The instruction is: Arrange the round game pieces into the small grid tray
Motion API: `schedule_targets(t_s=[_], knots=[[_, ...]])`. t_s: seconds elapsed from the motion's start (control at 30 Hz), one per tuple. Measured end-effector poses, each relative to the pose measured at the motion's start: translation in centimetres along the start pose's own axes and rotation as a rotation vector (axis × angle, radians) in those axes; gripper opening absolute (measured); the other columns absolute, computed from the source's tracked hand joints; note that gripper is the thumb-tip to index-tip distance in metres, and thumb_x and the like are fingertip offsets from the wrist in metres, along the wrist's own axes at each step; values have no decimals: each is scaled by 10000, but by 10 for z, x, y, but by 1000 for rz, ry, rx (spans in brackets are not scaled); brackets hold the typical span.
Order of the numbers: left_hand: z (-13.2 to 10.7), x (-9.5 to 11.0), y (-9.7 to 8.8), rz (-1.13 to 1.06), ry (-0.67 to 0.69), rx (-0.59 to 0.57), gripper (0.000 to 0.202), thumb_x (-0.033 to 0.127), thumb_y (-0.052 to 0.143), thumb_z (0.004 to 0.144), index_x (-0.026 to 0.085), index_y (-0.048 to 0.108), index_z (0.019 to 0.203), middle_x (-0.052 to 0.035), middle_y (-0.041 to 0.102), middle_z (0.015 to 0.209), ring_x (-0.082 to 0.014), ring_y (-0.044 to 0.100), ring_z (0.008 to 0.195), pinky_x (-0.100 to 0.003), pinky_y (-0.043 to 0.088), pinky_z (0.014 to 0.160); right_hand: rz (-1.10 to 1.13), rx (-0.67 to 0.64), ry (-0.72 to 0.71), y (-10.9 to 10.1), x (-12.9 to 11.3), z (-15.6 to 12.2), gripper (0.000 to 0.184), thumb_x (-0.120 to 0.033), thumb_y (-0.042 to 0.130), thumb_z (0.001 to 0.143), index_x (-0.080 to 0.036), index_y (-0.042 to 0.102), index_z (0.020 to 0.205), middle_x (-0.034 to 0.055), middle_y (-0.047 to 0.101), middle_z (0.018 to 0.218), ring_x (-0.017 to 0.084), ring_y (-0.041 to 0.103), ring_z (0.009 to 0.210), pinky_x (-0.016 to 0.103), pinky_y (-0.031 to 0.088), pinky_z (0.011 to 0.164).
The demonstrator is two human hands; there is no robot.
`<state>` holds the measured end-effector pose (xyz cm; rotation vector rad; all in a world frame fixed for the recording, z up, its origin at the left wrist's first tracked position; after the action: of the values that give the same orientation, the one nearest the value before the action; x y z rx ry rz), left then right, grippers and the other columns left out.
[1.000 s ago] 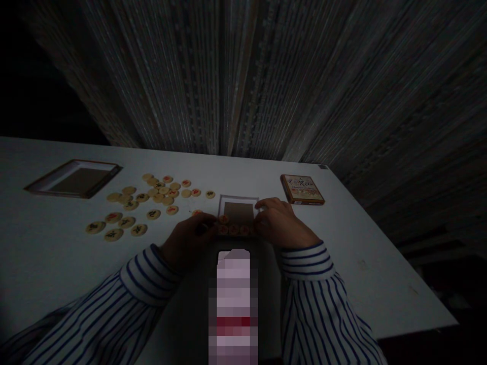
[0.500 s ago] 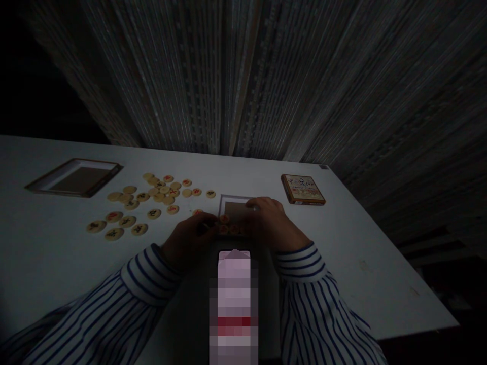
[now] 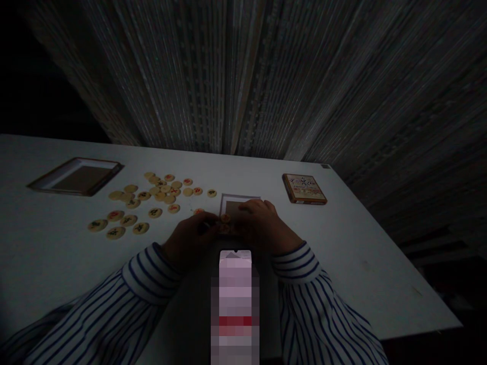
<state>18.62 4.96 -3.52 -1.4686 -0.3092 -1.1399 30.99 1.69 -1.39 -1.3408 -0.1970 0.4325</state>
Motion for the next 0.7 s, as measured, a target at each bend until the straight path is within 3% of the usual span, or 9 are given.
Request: schedule_targets(t_s=[0.37,0.53,0.7], knots=[[-1,0,-1,-25,-11,23,125,176,541,746,160,612,847,-28,677,719,-137,623,625,-264,497,588,47,45,-7,-4,2,-1,172,-266,637,745,-263,665,915,50,596,1096,224,508,1023,432,374,855],[-1,0,-3,-19,-20,30,142,181,552,742,150,614,865,-37,678,736,-135,621,618,-257,494,580,98,128,13,-23,8,-2,171,-212,531,810,-228,638,943,53,628,1046,191,542,986,403,401,848],[-1,2,-7,-13,-8,51,126,196,533,762,153,613,850,-38,681,751,-126,610,601,-253,490,572,71,254,153,-43,21,-3,200,-212,453,845,-189,638,918,65,666,933,193,582,900,379,434,816]])
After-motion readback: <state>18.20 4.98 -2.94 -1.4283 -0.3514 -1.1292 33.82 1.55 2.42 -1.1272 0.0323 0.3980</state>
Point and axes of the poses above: each hand's wrist, its own z-axis towards the middle knuckle, its own y-axis out of the palm, x = y × z, the point moved 9 cm from there along z, towards the middle knuckle
